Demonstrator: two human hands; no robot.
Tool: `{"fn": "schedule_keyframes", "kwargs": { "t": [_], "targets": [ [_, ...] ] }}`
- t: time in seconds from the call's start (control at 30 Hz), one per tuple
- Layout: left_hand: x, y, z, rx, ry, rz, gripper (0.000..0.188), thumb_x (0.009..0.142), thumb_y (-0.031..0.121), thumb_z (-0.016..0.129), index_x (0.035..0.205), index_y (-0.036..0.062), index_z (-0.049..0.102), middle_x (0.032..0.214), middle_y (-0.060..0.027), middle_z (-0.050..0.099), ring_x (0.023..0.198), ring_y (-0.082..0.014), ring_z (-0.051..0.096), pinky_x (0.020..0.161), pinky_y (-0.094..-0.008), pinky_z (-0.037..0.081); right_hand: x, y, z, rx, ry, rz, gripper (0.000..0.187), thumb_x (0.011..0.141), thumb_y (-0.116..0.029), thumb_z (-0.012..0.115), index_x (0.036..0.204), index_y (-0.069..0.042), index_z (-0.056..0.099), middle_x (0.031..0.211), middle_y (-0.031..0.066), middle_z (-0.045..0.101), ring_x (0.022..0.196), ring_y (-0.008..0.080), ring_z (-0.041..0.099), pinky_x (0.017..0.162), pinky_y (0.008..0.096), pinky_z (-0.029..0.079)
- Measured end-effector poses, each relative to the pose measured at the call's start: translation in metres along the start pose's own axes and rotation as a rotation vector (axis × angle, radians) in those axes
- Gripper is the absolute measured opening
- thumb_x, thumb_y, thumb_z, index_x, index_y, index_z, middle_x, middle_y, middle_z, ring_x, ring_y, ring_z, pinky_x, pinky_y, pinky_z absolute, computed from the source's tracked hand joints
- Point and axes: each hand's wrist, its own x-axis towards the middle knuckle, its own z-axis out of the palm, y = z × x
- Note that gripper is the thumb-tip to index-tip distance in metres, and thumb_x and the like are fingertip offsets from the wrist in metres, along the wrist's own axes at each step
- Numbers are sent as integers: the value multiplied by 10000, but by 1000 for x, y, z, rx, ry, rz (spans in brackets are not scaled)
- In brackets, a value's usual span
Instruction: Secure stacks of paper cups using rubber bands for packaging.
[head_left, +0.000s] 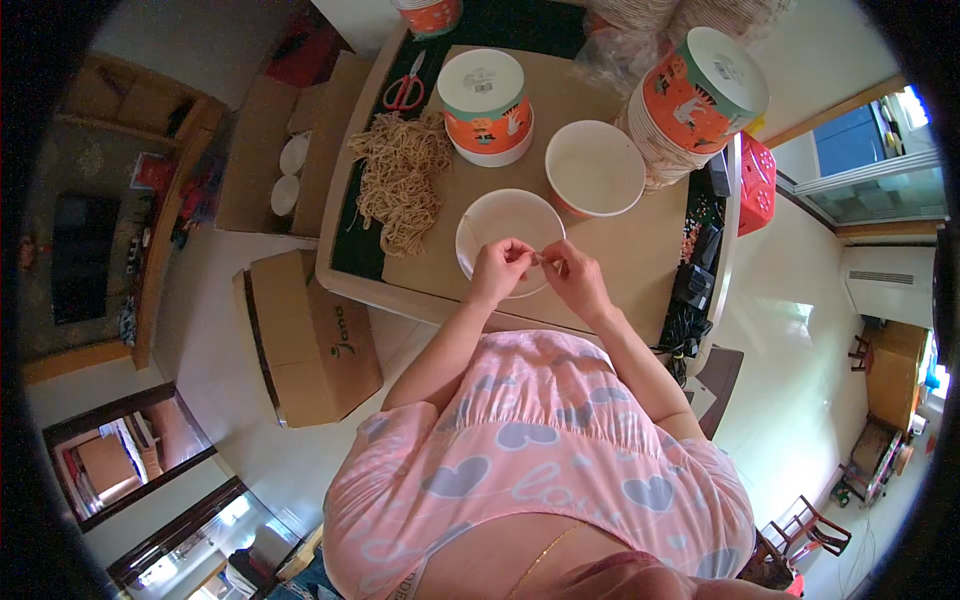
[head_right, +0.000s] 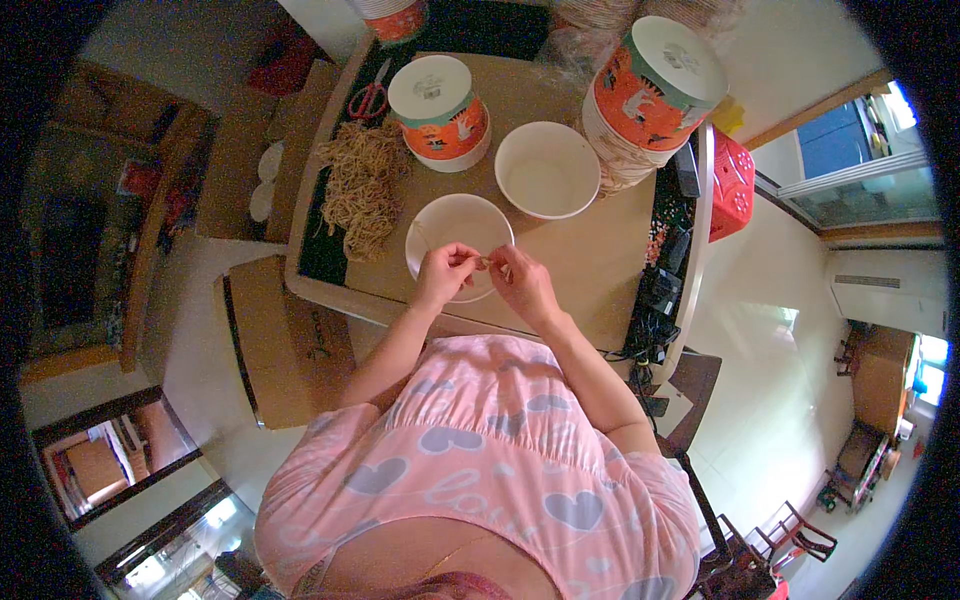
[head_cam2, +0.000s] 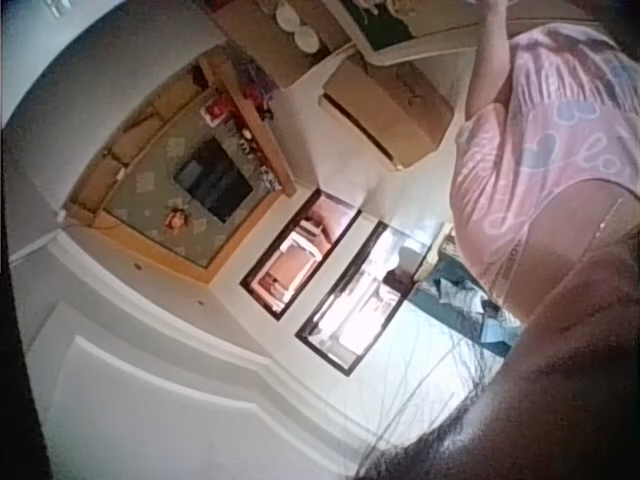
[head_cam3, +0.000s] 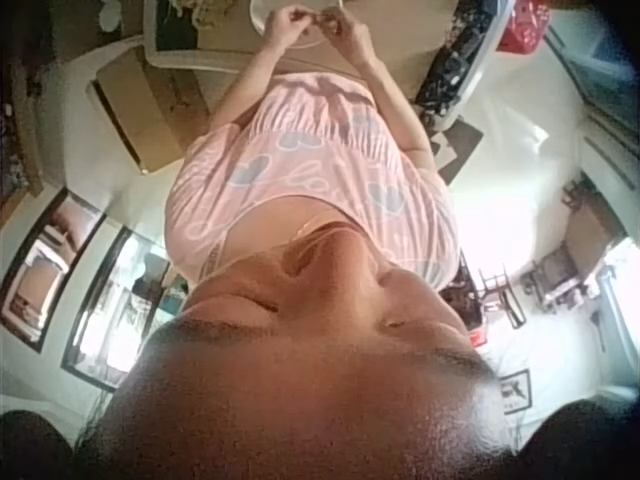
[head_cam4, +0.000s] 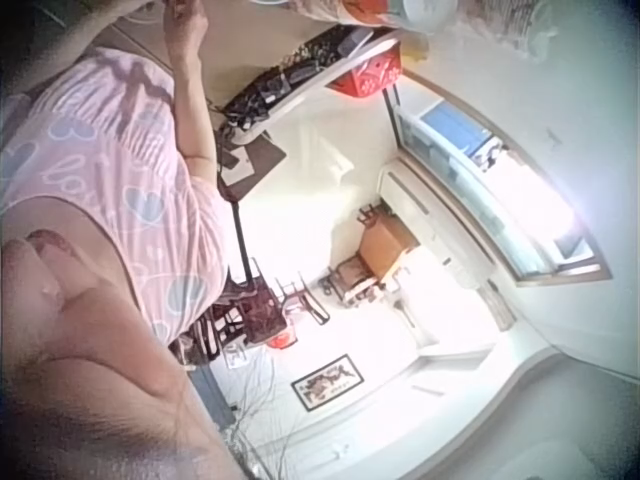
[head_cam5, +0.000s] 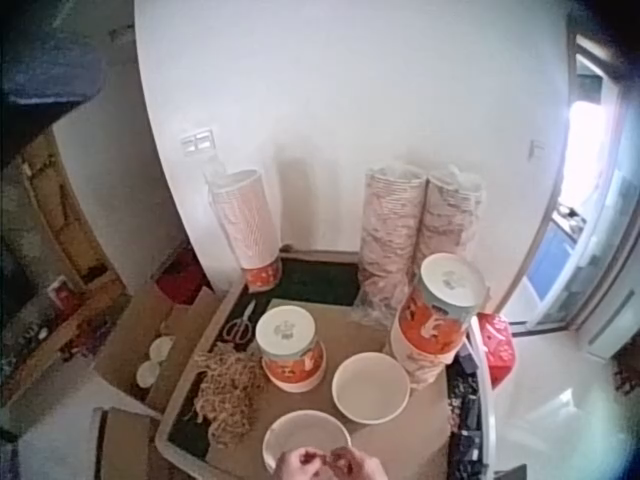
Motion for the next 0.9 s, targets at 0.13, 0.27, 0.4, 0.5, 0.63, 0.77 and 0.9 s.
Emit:
{"fn": "schedule_keyframes", "kwargs": {
  "t": [0.13, 0.27, 0.4, 0.5, 0.63, 0.77, 0.9],
  "targets": [
    [1, -3, -2, -21, -16, -2, 65, 823, 37, 584, 825, -20, 615, 710, -46, 643, 560, -84, 582, 491, -213, 465, 1, -2, -1, -50, 3, -29, 95, 804, -98, 608, 877, -41, 583, 819, 127, 624, 644, 285, 608, 575, 355, 487],
    [2, -9, -2, -73, -34, -11, 66, 822, 39, 585, 828, -19, 618, 727, -49, 649, 579, -83, 586, 496, -215, 476, 1, -11, -2, -60, -2, 49, 68, 807, -88, 599, 864, -50, 598, 830, 123, 631, 696, 294, 626, 594, 362, 492],
    [1, -9, 0, -15, -45, 23, 53, 835, 76, 595, 852, 31, 617, 757, -21, 657, 542, -59, 549, 430, -187, 386, 0, -10, -3, -133, 59, -42, 89, 820, -119, 596, 881, -76, 644, 854, 110, 646, 725, 294, 634, 601, 363, 501],
    [2, -9, 2, -8, -53, 31, 55, 833, 70, 595, 855, 25, 620, 757, -21, 654, 554, -58, 551, 446, -187, 397, 0, -9, -2, -177, 68, -71, 109, 820, -136, 598, 895, -90, 661, 852, 104, 654, 725, 295, 635, 603, 366, 506],
    [4, -15, 0, 52, -150, 126, 61, 828, 57, 598, 865, 16, 623, 743, -13, 639, 585, -49, 547, 491, -180, 414, 0, -5, -1, -212, 78, -92, 118, 816, -131, 595, 907, -91, 659, 836, 105, 654, 720, 298, 635, 599, 371, 504],
    [-1, -10, -5, 64, -199, 190, 57, 828, 49, 600, 867, 15, 623, 739, -7, 631, 596, -42, 533, 509, -182, 415, -4, 6, 2, -216, 37, -74, 133, 811, -135, 599, 925, -96, 654, 824, 108, 652, 706, 302, 632, 591, 378, 498],
    [-8, 1, -6, -64, -192, 58, 56, 837, 56, 595, 871, 20, 622, 756, -7, 637, 571, -40, 506, 501, -180, 402, -3, -1, -4, -159, 31, -56, 161, 799, -149, 617, 950, -104, 648, 847, 105, 642, 713, 300, 625, 606, 375, 495]
  ]
}}
